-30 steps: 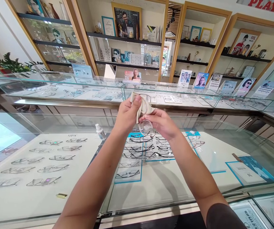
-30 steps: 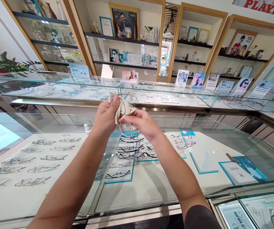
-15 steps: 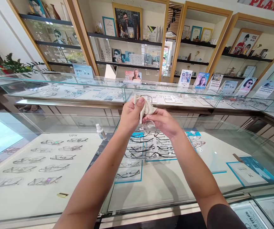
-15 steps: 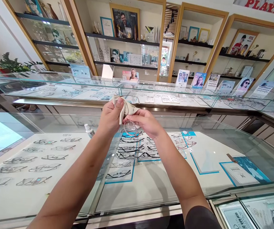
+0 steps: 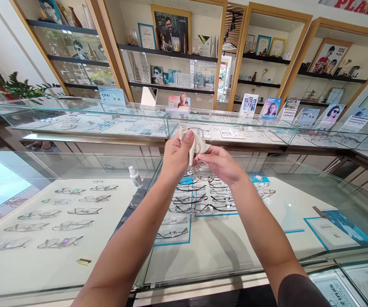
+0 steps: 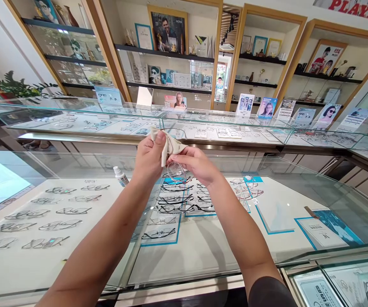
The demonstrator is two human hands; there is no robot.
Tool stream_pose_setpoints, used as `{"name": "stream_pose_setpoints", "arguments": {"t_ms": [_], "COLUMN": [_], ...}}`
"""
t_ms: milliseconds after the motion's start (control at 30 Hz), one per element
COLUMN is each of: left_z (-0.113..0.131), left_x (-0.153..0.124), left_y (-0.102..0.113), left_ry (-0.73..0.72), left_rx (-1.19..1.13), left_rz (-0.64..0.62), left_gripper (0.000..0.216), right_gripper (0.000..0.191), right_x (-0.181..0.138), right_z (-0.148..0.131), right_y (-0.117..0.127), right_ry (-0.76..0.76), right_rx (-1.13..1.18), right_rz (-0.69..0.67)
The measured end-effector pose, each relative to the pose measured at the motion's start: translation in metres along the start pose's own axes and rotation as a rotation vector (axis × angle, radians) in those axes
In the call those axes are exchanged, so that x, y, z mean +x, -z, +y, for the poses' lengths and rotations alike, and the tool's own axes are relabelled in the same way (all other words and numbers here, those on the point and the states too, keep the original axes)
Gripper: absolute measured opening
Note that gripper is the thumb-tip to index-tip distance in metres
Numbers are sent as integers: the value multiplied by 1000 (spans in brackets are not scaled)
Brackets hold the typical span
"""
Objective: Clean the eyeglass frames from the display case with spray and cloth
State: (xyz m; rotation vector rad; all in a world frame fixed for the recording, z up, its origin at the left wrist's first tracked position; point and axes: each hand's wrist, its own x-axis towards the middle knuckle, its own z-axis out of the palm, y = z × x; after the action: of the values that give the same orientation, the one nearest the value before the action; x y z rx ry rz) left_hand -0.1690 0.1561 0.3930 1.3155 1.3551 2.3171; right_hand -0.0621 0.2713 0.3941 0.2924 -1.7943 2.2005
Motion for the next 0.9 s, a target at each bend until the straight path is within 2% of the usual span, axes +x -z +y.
{"name": "stream_pose_setpoints", "arguments": {"t_ms": [133, 300, 500, 667, 733, 800, 900], "left_z": [4, 12, 16, 20, 21, 19, 16], "left_x": [7, 10, -3, -13, -15, -16, -17], "left_y": [9, 19, 8, -6, -9, -11, -16], "left_ry": [74, 140, 193, 226, 236, 228, 209], "left_rx": [-29, -53, 26, 49, 41, 31, 5], "left_rz": [-6, -43, -218, -430, -477, -459, -361], "left_gripper": [58, 55, 58, 57, 58, 58, 57], "right_gripper": [33, 28, 22, 20, 20, 21, 25], "right_x": [-3, -15, -16, -13, -14, -13, -11], "right_z": [-9, -33, -37, -30, -29, -29, -26], "right_y": [4, 18, 22, 19, 15, 10, 3], "right_ry": [11, 156, 329, 323, 315, 310, 286], "right_rx": [21, -16, -90, -115, -104, -104, -108], "right_rz": [42, 158, 299, 260, 239, 240, 260]}}
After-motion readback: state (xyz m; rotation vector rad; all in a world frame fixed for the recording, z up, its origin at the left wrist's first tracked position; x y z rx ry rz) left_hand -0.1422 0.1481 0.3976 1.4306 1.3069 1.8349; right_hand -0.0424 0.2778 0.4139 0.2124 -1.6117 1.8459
